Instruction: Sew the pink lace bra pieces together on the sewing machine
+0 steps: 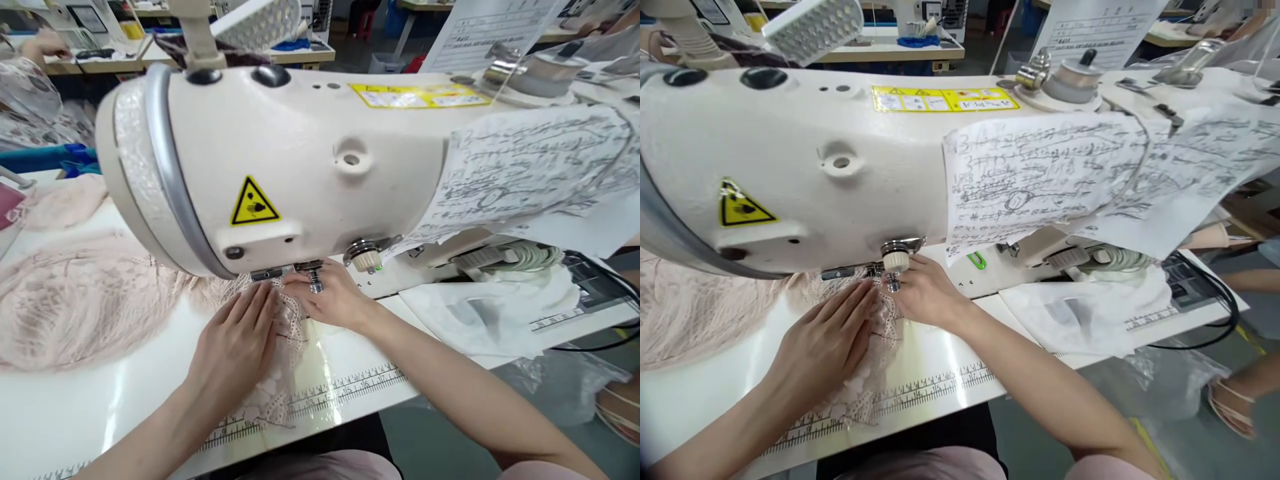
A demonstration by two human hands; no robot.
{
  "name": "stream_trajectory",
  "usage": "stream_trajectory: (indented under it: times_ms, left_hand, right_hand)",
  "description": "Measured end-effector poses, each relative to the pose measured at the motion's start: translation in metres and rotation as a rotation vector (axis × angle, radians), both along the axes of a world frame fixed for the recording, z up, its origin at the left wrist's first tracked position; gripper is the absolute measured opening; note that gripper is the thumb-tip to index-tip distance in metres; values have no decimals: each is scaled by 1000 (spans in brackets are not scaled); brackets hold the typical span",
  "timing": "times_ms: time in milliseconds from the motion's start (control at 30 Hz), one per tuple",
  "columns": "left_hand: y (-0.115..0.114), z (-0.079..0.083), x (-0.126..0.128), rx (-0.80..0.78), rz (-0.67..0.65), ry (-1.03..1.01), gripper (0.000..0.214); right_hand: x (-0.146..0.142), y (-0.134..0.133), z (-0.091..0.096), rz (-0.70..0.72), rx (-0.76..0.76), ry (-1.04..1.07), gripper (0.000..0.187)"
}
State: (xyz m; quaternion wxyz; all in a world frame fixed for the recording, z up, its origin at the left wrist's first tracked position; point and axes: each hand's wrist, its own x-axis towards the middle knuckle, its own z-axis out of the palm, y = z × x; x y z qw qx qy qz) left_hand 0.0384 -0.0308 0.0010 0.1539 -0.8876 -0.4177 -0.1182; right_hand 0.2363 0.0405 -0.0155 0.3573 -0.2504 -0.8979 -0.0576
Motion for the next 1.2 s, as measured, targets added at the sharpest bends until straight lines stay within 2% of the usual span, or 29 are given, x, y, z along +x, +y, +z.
stream_trajectory:
  times_ms: [200,433,833,1200]
  left_hand:
    - [7,-3,-14,-42,-19,1,40]
    - [15,-5,-17,-65,-24,-26,39]
    - [25,-4,-28,-136,-7,14,44]
    - [17,-7,-19,-81,26,74,47]
  right_hand:
    - [-3,-2,1,35,-33,-12,29]
    - [-3,-2,0,-10,-36,-30,29]
    - [-6,-7,-4,-50,-186,-120,31]
    - [-7,-6,-3,-56,-69,-68,29]
